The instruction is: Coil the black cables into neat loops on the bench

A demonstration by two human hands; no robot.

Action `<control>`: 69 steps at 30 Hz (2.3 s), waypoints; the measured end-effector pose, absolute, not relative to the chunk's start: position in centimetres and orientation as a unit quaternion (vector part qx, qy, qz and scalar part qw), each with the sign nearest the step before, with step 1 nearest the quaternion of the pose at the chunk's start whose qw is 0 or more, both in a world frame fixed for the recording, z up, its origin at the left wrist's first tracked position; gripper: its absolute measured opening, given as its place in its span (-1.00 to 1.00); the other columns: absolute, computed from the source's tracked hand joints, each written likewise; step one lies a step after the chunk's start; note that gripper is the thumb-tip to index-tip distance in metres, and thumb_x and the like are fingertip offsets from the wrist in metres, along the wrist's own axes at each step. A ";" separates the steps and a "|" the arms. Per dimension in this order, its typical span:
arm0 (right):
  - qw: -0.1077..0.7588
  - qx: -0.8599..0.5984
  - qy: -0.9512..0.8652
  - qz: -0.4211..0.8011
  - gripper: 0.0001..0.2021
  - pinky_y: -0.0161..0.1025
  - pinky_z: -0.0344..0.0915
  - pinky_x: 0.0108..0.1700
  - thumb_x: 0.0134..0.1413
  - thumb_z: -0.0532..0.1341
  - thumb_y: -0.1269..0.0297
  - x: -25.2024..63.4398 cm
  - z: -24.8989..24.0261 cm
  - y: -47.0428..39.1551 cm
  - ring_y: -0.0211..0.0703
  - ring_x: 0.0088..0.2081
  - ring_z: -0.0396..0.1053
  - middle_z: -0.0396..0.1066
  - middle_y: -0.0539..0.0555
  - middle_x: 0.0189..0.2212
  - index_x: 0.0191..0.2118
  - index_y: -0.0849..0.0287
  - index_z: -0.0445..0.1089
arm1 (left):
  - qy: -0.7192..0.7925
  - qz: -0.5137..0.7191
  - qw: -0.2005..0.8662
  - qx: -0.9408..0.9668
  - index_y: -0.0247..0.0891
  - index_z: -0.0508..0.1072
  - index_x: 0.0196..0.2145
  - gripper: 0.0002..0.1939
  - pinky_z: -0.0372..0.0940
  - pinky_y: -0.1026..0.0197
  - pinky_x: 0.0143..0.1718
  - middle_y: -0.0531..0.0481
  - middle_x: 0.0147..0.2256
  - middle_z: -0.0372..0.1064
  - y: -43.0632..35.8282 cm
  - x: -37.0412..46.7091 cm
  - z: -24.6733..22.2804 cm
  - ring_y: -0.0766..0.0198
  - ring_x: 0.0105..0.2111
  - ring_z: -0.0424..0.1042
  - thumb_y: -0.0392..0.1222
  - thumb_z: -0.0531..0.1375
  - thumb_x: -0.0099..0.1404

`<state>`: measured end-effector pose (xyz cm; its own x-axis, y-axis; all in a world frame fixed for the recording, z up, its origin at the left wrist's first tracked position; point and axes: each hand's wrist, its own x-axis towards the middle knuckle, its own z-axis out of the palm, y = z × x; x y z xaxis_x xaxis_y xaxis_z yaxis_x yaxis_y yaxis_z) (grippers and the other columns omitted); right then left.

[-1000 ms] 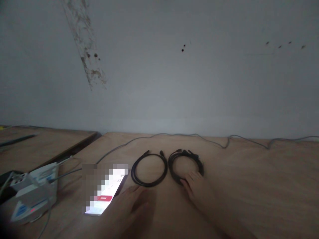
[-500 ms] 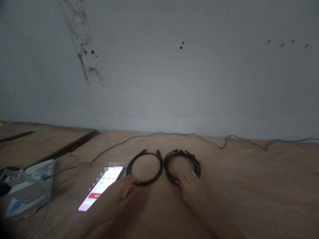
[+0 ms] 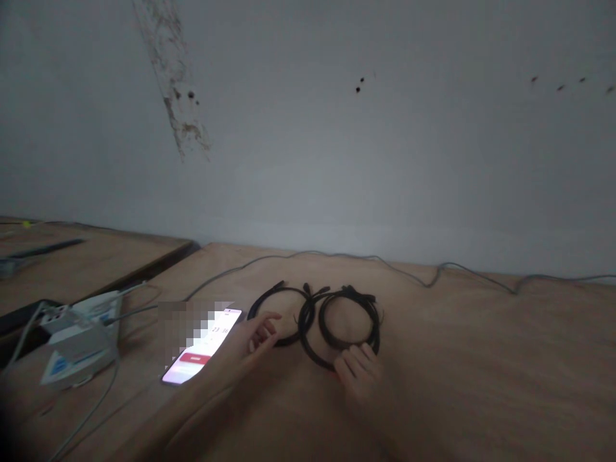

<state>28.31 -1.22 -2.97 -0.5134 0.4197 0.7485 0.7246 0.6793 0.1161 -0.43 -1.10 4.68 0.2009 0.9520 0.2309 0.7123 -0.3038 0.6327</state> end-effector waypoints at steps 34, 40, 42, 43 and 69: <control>0.318 -0.243 -0.916 -0.016 -0.91 -0.12 0.37 -0.17 0.22 0.19 0.32 26.3 -3.1 -2.4 -0.04 -0.29 0.45 0.52 0.11 -0.34 -0.28 0.16 0.44 | 0.475 0.160 0.182 0.846 -0.22 0.43 -0.35 -0.72 0.19 0.18 -0.29 0.00 -0.40 0.42 -0.1 -3.0 2.8 0.18 -0.36 0.38 -0.01 0.10 0.43; 0.321 -0.250 -0.914 -0.008 -0.88 -0.05 0.38 -0.05 0.18 0.22 0.30 26.5 -3.3 -2.6 -0.01 -0.24 0.46 0.53 0.10 -0.28 -0.19 0.12 0.48 | 0.507 0.162 0.192 0.824 -0.23 0.37 -0.42 -0.68 0.13 0.22 -0.37 0.04 -0.47 0.35 0.3 -2.9 2.6 0.22 -0.43 0.33 0.01 0.10 0.41; 0.339 -0.244 -0.908 -0.017 -0.88 -0.06 0.37 -0.05 0.19 0.22 0.30 26.4 -2.8 -2.6 -0.03 -0.25 0.46 0.53 0.11 -0.28 -0.19 0.13 0.49 | 0.529 0.174 0.205 0.805 -0.23 0.37 -0.45 -0.67 0.09 0.25 -0.42 0.07 -0.52 0.31 0.6 -2.8 2.3 0.26 -0.48 0.29 0.02 0.13 0.39; 0.348 -0.238 -0.906 -0.024 -0.88 -0.08 0.37 -0.07 0.21 0.21 0.31 26.3 -2.5 -2.6 -0.05 -0.27 0.45 0.53 0.11 -0.30 -0.19 0.13 0.49 | 0.542 0.183 0.212 0.792 -0.23 0.37 -0.47 -0.67 0.07 0.26 -0.45 0.09 -0.54 0.29 0.7 -2.8 2.1 0.28 -0.50 0.27 0.02 0.15 0.37; 0.363 -0.483 -0.796 0.042 -0.63 0.09 0.42 0.01 0.25 0.24 0.22 29.2 -2.5 0.9 0.13 -0.02 0.45 0.48 0.19 -0.04 0.14 0.11 0.35 | 0.517 0.245 0.329 0.751 -0.27 0.41 -0.55 -0.62 -0.04 0.32 -0.57 0.13 -0.64 0.21 1.0 -3.7 1.2 0.40 -0.61 0.14 0.06 0.26 0.25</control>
<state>29.20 0.94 -2.54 -0.2699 0.7991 0.5372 0.7380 0.5300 -0.4177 -3.70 0.99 1.24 0.3454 0.9380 0.0281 0.6160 -0.2492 0.7473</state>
